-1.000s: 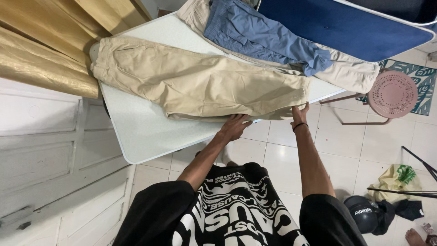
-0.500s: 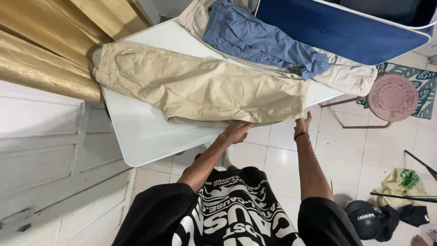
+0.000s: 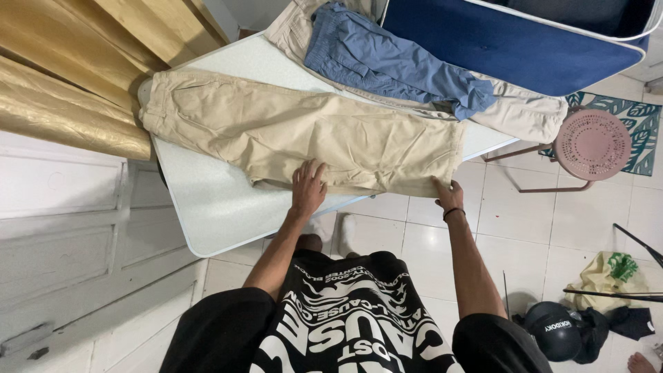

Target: The person folds a pair of trousers by hand on a white table, smoothing the fabric and aligning the legs before placing them into a blue suitcase.

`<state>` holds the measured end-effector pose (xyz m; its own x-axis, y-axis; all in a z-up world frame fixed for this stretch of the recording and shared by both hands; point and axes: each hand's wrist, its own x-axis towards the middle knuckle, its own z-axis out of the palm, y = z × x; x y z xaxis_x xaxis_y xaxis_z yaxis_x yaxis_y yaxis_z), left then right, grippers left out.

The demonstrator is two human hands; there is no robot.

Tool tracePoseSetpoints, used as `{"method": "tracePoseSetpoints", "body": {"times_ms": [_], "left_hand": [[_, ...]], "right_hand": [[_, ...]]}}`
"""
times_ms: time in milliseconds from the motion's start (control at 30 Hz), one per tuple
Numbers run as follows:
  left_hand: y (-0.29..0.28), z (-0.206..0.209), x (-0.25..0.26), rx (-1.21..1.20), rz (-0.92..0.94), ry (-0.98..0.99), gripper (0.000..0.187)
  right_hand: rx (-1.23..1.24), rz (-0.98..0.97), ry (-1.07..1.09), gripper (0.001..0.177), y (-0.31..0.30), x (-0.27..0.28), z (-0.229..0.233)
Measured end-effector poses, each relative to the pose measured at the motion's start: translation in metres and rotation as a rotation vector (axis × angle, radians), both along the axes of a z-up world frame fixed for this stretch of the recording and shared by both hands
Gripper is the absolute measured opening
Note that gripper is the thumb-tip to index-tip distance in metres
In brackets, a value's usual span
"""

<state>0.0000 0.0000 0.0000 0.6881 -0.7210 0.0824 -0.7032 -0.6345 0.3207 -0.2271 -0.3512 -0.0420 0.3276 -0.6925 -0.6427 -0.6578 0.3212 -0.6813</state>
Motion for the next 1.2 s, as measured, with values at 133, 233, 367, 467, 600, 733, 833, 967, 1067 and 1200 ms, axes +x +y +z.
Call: {"method": "tracePoseSetpoints", "body": {"times_ms": [133,233,367,467,600,733,833,967,1067,1200], "left_hand": [[0.018,-0.01,0.011,0.107,-0.021,-0.088,0.061],[0.029,-0.02,0.009,0.076,-0.044,-0.015,0.049],[0.032,-0.027,0.013,0.032,-0.097,-0.016,0.026],[0.032,-0.02,0.013,-0.114,-0.163,-0.075,0.021],[0.037,-0.012,0.01,-0.178,-0.247,0.041,0.021],[0.035,-0.011,0.015,-0.117,-0.235,0.284,0.021],[0.037,-0.007,0.024,-0.175,-0.151,0.227,0.023],[0.058,-0.002,0.041,-0.141,-0.007,-0.04,0.034],[0.075,-0.003,0.051,0.117,-0.088,0.088,0.021],[0.087,-0.005,0.05,-0.006,-0.09,0.17,0.013]], "right_hand": [[-0.042,0.011,-0.176,0.049,-0.003,0.006,0.005],[-0.112,-0.014,-0.291,0.046,-0.006,0.008,0.018],[-0.287,-0.012,-0.517,0.039,-0.016,0.015,0.033],[-0.395,-0.056,-0.598,0.036,-0.023,0.008,0.035],[-0.375,-0.141,-0.367,0.038,-0.016,0.004,0.022],[-0.476,-0.055,-0.046,0.037,-0.005,0.004,0.016],[-0.616,-0.01,0.057,0.037,0.0,0.008,0.017],[-0.535,-0.097,0.196,0.038,0.002,0.015,0.021],[-0.436,-0.209,0.27,0.036,0.005,0.021,0.024],[-0.518,-0.122,0.382,0.042,0.01,0.032,0.026]]}}
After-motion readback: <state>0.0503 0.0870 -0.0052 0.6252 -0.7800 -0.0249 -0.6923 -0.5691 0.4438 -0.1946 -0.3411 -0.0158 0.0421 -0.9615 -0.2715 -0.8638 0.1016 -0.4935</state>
